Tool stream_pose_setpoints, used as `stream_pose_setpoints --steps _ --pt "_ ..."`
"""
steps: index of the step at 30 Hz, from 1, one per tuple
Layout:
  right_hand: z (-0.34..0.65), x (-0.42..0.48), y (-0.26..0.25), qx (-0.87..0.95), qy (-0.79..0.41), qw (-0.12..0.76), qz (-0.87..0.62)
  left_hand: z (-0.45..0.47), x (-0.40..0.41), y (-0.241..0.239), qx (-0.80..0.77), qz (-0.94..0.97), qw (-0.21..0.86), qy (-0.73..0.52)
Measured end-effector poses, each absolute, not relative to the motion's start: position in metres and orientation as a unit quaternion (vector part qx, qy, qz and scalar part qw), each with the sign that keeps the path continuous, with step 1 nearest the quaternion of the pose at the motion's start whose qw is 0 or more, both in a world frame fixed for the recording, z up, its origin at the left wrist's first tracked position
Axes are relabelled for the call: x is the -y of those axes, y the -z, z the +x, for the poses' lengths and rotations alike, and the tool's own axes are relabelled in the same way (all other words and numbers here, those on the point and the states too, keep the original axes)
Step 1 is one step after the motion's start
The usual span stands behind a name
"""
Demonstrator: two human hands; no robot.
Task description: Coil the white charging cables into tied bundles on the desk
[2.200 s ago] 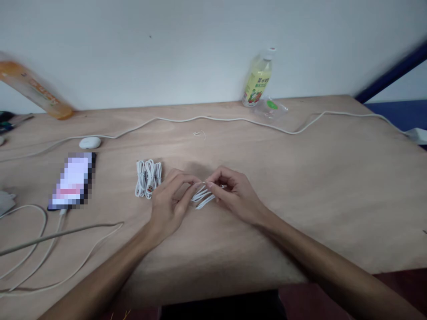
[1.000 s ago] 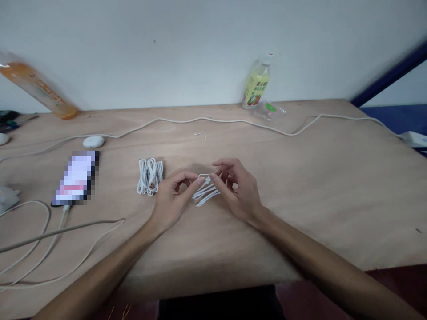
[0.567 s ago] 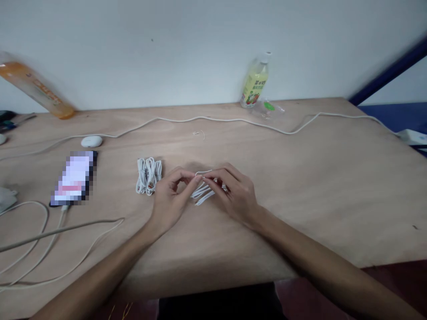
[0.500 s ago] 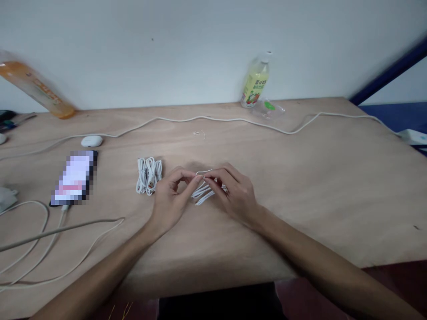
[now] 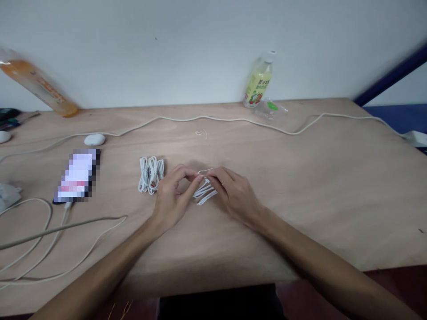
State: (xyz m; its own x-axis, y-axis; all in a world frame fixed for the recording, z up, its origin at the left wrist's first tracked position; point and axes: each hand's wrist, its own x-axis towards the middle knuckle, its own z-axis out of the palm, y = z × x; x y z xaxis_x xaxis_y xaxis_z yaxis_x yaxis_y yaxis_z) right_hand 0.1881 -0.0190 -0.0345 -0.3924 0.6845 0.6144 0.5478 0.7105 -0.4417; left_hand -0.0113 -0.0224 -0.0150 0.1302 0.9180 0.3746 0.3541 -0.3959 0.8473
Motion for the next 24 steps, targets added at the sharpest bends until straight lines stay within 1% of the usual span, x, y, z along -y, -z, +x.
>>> stream_pose_setpoints --steps 5,9,13,18,21,24 --pt "0.189 0.020 0.031 0.838 0.018 0.393 -0.377 -0.011 0.022 0.017 -0.482 0.662 0.325 -0.474" --pt "0.189 0.020 0.031 0.835 0.082 0.403 -0.366 -0.009 0.023 0.015 -0.480 0.652 0.355 -0.468" --pt "0.192 0.021 0.032 0.842 0.081 0.408 -0.343 -0.008 0.024 0.015 -0.488 0.631 0.381 -0.469" --pt "0.196 0.021 0.026 0.864 0.100 0.370 -0.327 -0.008 0.025 0.018 -0.498 0.616 0.392 -0.468" --pt "0.198 0.020 0.022 0.874 0.071 0.345 -0.333 -0.008 0.025 0.018 -0.497 0.617 0.386 -0.472" --pt "0.200 0.018 0.021 0.877 0.050 0.343 -0.333 -0.007 0.025 0.016 -0.494 0.611 0.396 -0.476"
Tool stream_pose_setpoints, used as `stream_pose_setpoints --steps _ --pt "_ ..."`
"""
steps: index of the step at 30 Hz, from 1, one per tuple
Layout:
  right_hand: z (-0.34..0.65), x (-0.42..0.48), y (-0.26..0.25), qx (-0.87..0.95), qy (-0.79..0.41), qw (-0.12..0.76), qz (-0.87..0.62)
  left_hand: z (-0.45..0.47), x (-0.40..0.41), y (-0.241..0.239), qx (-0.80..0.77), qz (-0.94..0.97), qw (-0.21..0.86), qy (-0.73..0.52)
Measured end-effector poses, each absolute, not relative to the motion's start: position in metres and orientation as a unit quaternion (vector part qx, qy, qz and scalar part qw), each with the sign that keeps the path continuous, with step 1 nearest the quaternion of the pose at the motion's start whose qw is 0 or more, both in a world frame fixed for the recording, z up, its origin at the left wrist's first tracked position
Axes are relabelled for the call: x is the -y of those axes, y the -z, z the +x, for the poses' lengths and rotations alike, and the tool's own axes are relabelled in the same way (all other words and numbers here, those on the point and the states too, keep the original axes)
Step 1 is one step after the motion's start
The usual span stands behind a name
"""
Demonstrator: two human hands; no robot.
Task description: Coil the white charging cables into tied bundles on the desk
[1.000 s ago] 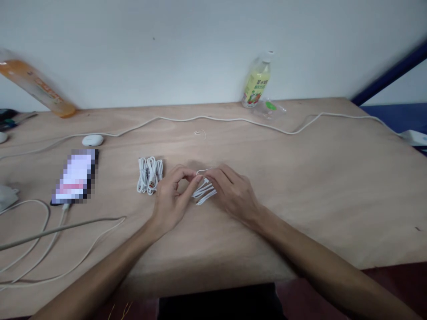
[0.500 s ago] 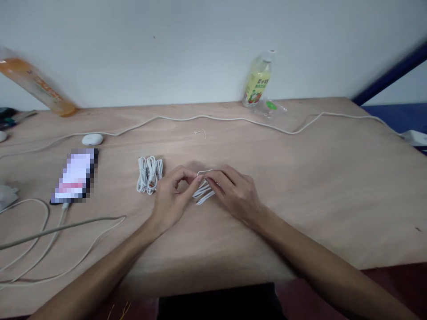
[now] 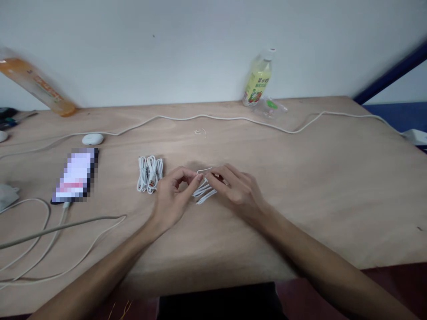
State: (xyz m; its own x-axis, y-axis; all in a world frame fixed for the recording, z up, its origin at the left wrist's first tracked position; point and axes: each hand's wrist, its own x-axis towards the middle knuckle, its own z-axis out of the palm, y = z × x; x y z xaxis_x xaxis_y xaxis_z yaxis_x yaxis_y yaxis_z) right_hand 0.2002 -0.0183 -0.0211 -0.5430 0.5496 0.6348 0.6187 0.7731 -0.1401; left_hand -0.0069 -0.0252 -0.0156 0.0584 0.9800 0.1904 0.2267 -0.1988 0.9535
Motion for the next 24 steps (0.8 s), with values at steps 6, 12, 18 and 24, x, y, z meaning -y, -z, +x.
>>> stream_pose_setpoints --steps 6,12,18,24 --pt "0.2022 0.0139 0.0250 0.874 0.074 0.356 -0.321 -0.0064 0.0233 0.0099 -0.498 0.573 0.456 -0.465" --pt "0.2059 0.0128 0.0248 0.880 0.038 0.354 -0.316 -0.0059 0.0225 0.0077 -0.502 0.541 0.497 -0.456" --pt "0.2049 0.0129 0.0256 0.881 0.093 0.347 -0.306 -0.0039 0.0216 0.0120 -0.486 0.512 0.540 -0.458" --pt "0.2002 0.0123 0.0291 0.859 0.121 0.393 -0.304 -0.0042 0.0213 0.0111 -0.490 0.499 0.547 -0.460"
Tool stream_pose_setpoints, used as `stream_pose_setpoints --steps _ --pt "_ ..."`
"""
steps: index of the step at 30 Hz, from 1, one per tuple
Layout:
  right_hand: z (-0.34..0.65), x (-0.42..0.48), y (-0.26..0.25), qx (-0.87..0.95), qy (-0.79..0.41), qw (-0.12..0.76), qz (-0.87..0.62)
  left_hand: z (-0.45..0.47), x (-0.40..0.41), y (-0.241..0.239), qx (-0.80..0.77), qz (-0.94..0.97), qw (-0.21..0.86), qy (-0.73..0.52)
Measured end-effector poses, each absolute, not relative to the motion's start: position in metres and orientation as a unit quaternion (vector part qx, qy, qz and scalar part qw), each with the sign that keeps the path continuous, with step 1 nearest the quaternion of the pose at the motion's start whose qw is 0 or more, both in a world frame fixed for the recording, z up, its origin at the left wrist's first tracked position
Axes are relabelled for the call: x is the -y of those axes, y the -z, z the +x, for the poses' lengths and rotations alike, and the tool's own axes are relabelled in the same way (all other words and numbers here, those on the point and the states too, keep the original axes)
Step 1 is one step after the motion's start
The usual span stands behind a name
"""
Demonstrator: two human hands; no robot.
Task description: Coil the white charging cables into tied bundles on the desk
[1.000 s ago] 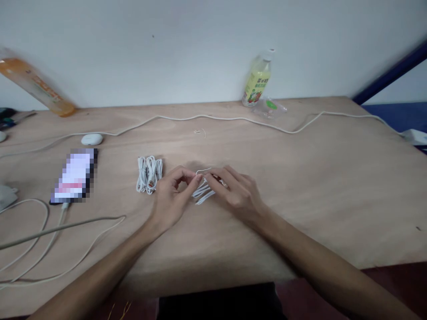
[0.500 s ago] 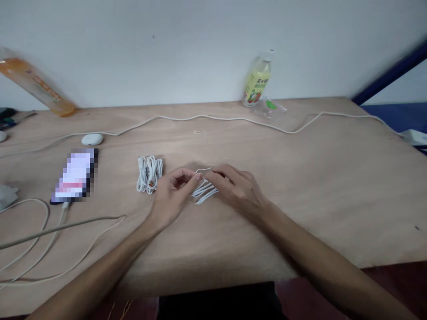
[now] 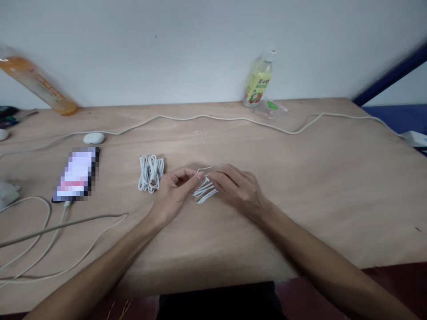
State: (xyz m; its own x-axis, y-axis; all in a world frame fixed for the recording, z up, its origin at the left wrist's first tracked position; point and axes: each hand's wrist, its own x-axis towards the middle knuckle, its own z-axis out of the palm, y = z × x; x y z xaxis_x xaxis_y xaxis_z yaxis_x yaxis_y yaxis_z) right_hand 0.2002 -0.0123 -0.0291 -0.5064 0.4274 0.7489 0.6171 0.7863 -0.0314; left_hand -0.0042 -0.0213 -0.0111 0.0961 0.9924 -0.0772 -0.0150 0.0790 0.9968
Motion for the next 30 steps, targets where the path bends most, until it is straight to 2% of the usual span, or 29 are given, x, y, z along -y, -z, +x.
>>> stream_pose_setpoints --steps 7,13,18,22,30 --pt "0.201 0.008 0.031 0.854 0.024 0.419 -0.309 -0.006 0.020 0.006 -0.497 0.513 0.532 -0.455" --pt "0.210 0.006 0.026 0.886 0.044 0.388 -0.249 -0.006 0.022 0.008 -0.492 0.547 0.501 -0.456" --pt "0.205 0.009 0.027 0.863 0.040 0.393 -0.315 -0.006 0.023 0.007 -0.497 0.549 0.485 -0.465" --pt "0.201 0.011 0.029 0.823 -0.086 0.432 -0.357 -0.007 0.021 0.007 -0.506 0.526 0.495 -0.471" --pt "0.189 0.014 0.022 0.622 -0.447 0.474 -0.434 -0.004 0.022 0.008 -0.503 0.523 0.474 -0.498"
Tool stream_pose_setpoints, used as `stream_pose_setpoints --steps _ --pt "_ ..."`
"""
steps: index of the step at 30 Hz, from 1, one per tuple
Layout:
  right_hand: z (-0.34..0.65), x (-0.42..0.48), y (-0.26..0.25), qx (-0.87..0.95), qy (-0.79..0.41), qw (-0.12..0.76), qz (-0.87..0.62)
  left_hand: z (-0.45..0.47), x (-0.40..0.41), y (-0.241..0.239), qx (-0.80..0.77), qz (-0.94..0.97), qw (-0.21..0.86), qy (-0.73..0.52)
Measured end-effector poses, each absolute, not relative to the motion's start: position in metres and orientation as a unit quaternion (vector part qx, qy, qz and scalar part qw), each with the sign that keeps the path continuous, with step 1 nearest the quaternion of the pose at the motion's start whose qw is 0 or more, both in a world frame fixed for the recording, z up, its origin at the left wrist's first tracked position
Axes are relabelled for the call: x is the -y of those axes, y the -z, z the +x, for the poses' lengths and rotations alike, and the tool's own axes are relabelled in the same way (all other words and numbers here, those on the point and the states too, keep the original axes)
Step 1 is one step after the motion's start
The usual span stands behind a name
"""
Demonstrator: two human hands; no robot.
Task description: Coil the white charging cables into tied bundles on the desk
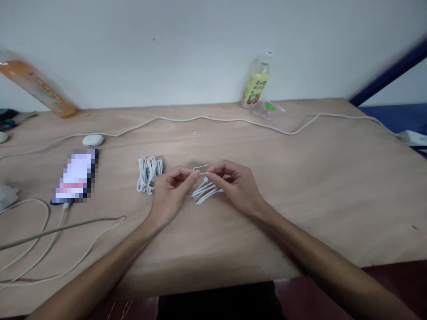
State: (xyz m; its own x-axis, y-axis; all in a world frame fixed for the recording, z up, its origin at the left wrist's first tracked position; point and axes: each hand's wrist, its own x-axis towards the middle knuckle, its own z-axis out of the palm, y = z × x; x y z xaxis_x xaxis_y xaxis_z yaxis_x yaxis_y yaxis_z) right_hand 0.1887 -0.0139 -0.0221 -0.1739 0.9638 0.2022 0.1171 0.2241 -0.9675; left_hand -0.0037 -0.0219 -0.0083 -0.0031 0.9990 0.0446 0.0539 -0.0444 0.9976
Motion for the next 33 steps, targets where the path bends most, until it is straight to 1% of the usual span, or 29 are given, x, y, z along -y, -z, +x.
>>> stream_pose_setpoints --steps 4,12,16,23,27,30,33 --pt "0.1852 0.0137 0.0180 0.565 -0.523 0.481 -0.418 -0.0038 0.0227 0.0077 -0.498 0.526 0.491 -0.484" --pt "0.1873 0.0100 0.0191 0.514 -0.579 0.486 -0.405 -0.0044 0.0249 0.0088 -0.487 0.560 0.501 -0.444" --pt "0.1871 0.0115 0.0158 0.527 -0.569 0.494 -0.393 -0.0060 0.0241 0.0089 -0.491 0.568 0.484 -0.450" --pt "0.1879 0.0130 0.0148 0.543 -0.580 0.475 -0.378 -0.0064 0.0226 0.0082 -0.495 0.578 0.463 -0.455" --pt "0.1859 0.0144 0.0177 0.567 -0.556 0.471 -0.385 -0.0061 0.0232 0.0087 -0.492 0.559 0.470 -0.474" --pt "0.1843 0.0160 0.0188 0.576 -0.540 0.465 -0.401 -0.0064 0.0232 0.0093 -0.492 0.559 0.479 -0.465" --pt "0.1859 0.0151 0.0182 0.579 -0.507 0.478 -0.423 -0.0068 0.0230 0.0105 -0.505 0.565 0.473 -0.450"
